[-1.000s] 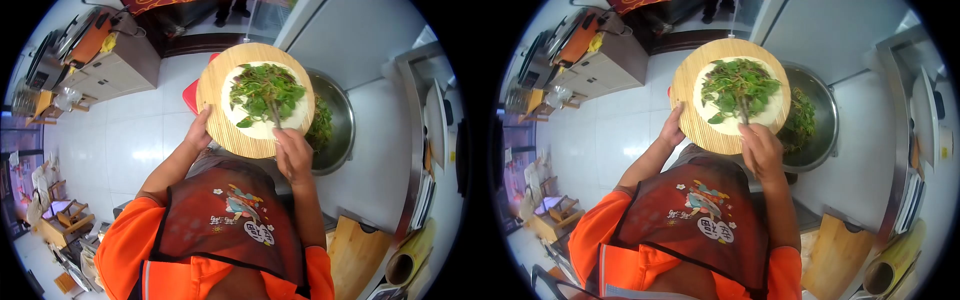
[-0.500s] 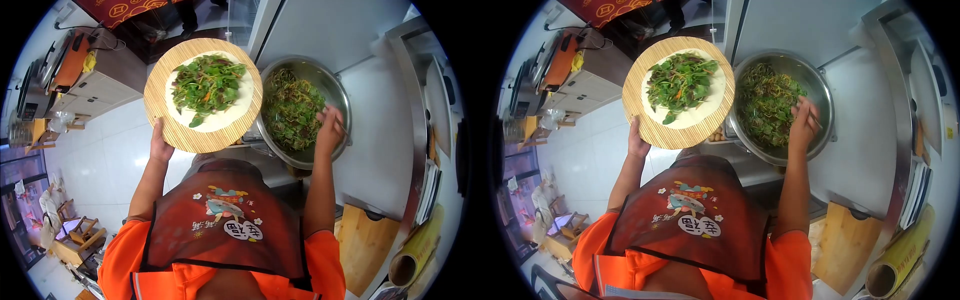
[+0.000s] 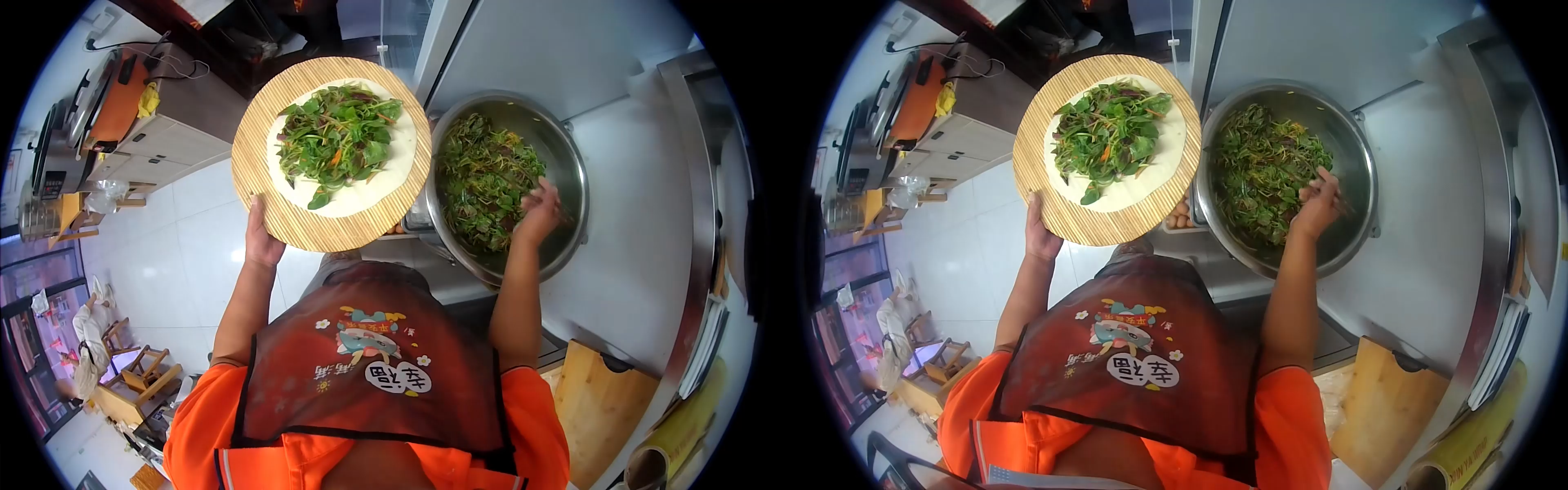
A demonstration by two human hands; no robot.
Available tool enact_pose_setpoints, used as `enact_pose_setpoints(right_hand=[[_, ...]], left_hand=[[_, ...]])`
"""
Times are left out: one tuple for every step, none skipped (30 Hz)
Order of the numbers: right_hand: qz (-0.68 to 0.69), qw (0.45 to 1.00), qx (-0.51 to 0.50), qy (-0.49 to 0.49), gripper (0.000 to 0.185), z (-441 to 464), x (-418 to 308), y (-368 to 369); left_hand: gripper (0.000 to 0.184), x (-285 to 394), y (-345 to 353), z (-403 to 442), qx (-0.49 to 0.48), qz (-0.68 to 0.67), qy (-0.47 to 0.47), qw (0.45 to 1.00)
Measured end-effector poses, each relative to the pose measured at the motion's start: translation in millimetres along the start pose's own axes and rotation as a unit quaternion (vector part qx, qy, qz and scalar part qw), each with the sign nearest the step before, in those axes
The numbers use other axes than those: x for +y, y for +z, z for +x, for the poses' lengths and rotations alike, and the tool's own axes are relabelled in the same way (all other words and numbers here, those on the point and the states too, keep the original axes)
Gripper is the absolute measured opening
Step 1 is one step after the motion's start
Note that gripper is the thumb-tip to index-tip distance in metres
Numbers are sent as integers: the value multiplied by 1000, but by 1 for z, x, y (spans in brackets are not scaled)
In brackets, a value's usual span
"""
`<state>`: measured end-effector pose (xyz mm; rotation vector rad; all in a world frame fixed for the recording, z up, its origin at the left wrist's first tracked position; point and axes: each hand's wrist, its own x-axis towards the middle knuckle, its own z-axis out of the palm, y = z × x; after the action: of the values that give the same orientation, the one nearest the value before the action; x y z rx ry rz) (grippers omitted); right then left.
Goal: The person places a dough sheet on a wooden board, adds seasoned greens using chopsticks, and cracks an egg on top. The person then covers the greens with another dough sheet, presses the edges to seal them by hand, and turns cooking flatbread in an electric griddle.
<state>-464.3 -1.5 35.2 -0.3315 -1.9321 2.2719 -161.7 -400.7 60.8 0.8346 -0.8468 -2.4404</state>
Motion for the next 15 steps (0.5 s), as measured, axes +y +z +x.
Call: enact_pose_setpoints(right_hand=[[32, 999, 7, 35, 34, -3, 6, -9], [63, 996, 14, 69, 35, -3, 13, -14], [52, 995, -1, 90, 36, -5, 19, -12], [41, 993, -16, 112, 37, -6, 26, -7], [29, 990, -31, 134, 38, -6, 34, -3], [12, 988, -53, 144, 41, -6, 36, 2], [27, 985, -34, 168, 41, -3, 40, 10], [42, 980, -15, 192, 42, -2, 45, 21], [57, 974, 5, 217, 43, 0, 47, 29], [87, 976, -17, 198, 40, 4, 61, 29], [91, 976, -8, 196, 39, 6, 66, 29], [93, 977, 0, 193, 38, 4, 67, 32], [96, 977, 7, 190, 36, 3, 67, 34], [102, 977, 10, 186, 35, 4, 70, 34], [107, 977, 13, 182, 33, 4, 73, 34]], left_hand=[[54, -1, -2, 1, 1, 3, 1, 1000], [54, -1, -3, 4, 2, 6, 1, 1000], [54, -1, -3, 6, 2, 9, 2, 1000], [54, -1, -2, 7, -2, 9, -1, 1000], [54, 1, -2, 7, -6, 9, -4, 1000], [54, 3, -2, 6, -9, 11, -7, 1000], [54, 4, -1, 7, -5, 14, -6, 1000], [54, 5, 1, 7, -1, 17, -6, 1000], [54, 5, 3, 7, 4, 23, -7, 1000], [54, 6, 2, 8, 5, 24, -8, 1000], [54, 6, 2, 8, 6, 24, -9, 1000], [54, 6, 1, 8, 7, 23, -9, 1000], [54, 7, 0, 7, 4, 23, -10, 1000], [54, 7, 0, 7, 0, 23, -8, 1000], [54, 6, 0, 7, -3, 22, -6, 1000]])
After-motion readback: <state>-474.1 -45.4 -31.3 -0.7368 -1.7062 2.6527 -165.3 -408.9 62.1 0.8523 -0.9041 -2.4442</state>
